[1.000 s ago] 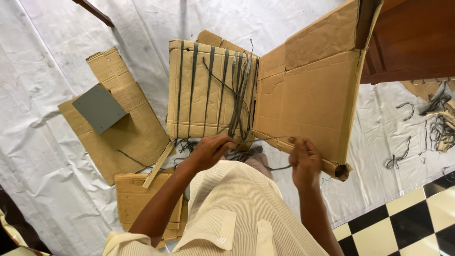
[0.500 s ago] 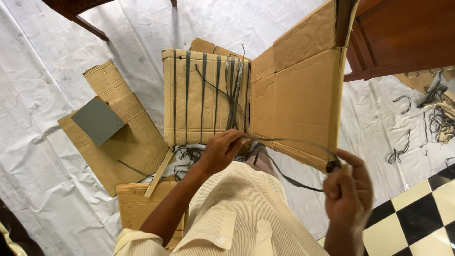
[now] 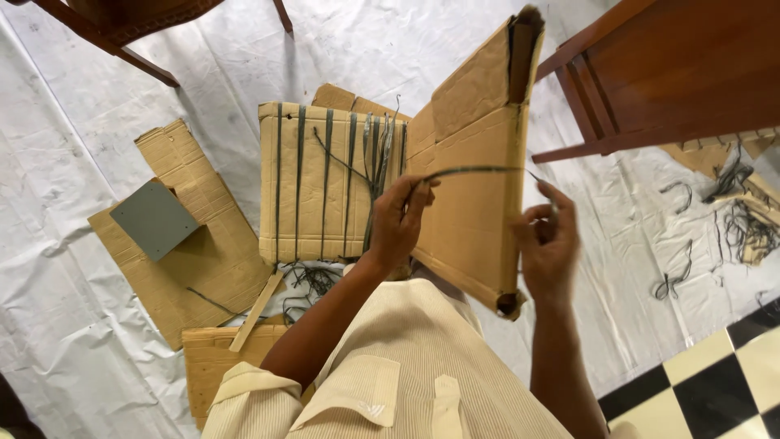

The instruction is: Wrapping wooden furniture components with cardboard and securing them with plastic straps.

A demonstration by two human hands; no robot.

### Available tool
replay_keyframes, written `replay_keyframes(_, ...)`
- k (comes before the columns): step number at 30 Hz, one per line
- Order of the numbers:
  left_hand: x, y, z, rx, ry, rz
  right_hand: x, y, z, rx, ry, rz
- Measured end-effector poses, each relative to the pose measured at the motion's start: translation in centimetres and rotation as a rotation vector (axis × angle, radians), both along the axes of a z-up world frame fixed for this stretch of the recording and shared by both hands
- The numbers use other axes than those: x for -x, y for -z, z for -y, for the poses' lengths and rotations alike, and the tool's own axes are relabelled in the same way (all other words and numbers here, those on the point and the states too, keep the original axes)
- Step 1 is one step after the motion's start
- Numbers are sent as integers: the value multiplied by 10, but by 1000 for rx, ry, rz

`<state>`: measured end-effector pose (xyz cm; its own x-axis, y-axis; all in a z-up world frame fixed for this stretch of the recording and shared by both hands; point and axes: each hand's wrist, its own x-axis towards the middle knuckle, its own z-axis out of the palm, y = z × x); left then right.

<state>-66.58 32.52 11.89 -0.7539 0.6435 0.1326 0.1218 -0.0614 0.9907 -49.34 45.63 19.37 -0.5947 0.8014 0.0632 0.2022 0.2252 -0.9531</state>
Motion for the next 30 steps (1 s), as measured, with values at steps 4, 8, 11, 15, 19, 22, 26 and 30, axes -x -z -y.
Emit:
replay_keyframes(4, 14, -2, -60, -91, -144, 3, 32, 10, -16, -52, -2, 73)
replay_keyframes(8, 32, 2, -123, 63, -254, 102, 42, 22, -36, -63, 1, 158)
replay_keyframes(11, 48, 31, -170, -111, -299, 112, 50, 26, -47, 3, -37, 157)
replay_keyframes(15, 62, 51, -214, -261, -302, 141, 59, 28, -65, -12, -73, 158)
replay_keyframes(19, 72, 54, -234, -298, -259, 185, 82, 32, -91, -101, -129, 106)
replay_keyframes(22, 74, 62, -235, -299, -241, 212, 101, 38, -108, -122, -169, 74)
replay_keyframes(26, 74, 51, -232, -311, -222, 278, 125, 51, -135, -145, -236, 16)
replay_keyframes(30, 70, 50, -229, -306, -233, 276, 146, 30, -142, -36, -261, 49)
